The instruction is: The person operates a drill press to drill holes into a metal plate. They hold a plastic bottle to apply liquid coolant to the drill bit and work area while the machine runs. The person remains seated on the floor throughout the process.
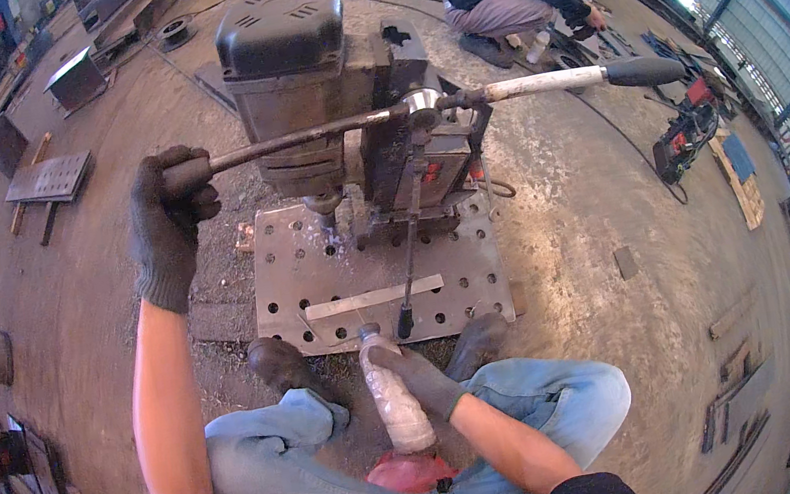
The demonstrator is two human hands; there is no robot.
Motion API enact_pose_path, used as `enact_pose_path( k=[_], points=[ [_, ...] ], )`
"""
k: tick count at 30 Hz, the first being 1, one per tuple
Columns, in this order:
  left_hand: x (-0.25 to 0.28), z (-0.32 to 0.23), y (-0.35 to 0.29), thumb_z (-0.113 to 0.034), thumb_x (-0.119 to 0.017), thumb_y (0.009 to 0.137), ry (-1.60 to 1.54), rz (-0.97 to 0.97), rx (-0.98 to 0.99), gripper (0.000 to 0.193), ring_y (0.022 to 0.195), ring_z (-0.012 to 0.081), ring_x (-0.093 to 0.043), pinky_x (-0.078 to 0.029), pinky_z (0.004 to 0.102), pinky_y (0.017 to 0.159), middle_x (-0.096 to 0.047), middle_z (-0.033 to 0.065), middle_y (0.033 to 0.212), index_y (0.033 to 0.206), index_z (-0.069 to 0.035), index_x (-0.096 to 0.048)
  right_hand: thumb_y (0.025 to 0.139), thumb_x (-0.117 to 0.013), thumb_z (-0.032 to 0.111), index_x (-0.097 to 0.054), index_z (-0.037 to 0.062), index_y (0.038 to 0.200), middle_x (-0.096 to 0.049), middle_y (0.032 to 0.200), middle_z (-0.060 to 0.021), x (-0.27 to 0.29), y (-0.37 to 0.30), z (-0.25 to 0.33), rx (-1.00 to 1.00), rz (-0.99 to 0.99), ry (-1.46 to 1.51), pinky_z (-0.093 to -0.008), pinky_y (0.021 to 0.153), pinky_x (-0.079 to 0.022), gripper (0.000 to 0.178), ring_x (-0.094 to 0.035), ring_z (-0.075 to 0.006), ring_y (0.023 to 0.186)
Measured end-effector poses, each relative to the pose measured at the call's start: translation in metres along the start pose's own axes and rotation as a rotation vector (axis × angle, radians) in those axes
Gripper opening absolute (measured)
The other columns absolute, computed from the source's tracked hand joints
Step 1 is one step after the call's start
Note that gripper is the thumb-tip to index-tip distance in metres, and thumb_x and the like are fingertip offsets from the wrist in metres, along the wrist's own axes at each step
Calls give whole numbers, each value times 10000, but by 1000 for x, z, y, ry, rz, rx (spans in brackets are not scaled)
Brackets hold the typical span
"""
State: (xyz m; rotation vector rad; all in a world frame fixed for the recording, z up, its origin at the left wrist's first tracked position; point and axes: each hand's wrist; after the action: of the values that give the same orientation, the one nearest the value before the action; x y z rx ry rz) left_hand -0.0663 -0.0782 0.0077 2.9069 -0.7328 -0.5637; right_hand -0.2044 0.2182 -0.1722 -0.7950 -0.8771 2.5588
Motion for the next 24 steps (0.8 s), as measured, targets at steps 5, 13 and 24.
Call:
enact_pose_path(
  k=[5, 13, 24],
  points=[
    [-3, 0, 2, -476, -449, 967, 3, -59, 4, 503, 689, 187, -595, -499, 337, 633, -655, 115, 1007, 1146, -22, -570, 853, -712, 424, -533, 25, 1204, -614, 952, -54, 3, 1, -4, -31, -44, 67, -304, 721, -516, 561, -601, -142, 779],
    [5, 0, -1, -455, -438, 970, -24, -11, 7, 501, 736, 204, -634, -531, 356, 684, -667, 126, 990, 1157, -9, -568, 834, -736, 295, -480, 0, 1239, -605, 1072, -95, -12, -3, 12, 310, -131, -242, -330, 831, -516, 562, -607, -193, 969],
    [9, 6, 6, -496, -415, 977, -9, 53, -33, 551, 768, 201, -631, -532, 364, 688, -657, 136, 1040, 1175, -3, -560, 841, -713, 369, -516, -20, 1244, -617, 1064, -103, 6, 8, 0, 19, -97, -25, -321, 757, -523, 593, -620, -174, 883]
  ],
)
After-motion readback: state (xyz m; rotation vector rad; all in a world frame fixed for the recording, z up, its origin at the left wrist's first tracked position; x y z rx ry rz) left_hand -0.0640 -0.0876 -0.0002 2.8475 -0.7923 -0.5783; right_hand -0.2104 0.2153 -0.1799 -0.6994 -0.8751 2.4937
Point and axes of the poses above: each hand's wrist, its own y-axis towards the middle knuckle, its own x-axis out of the back of the hand, z = x × y
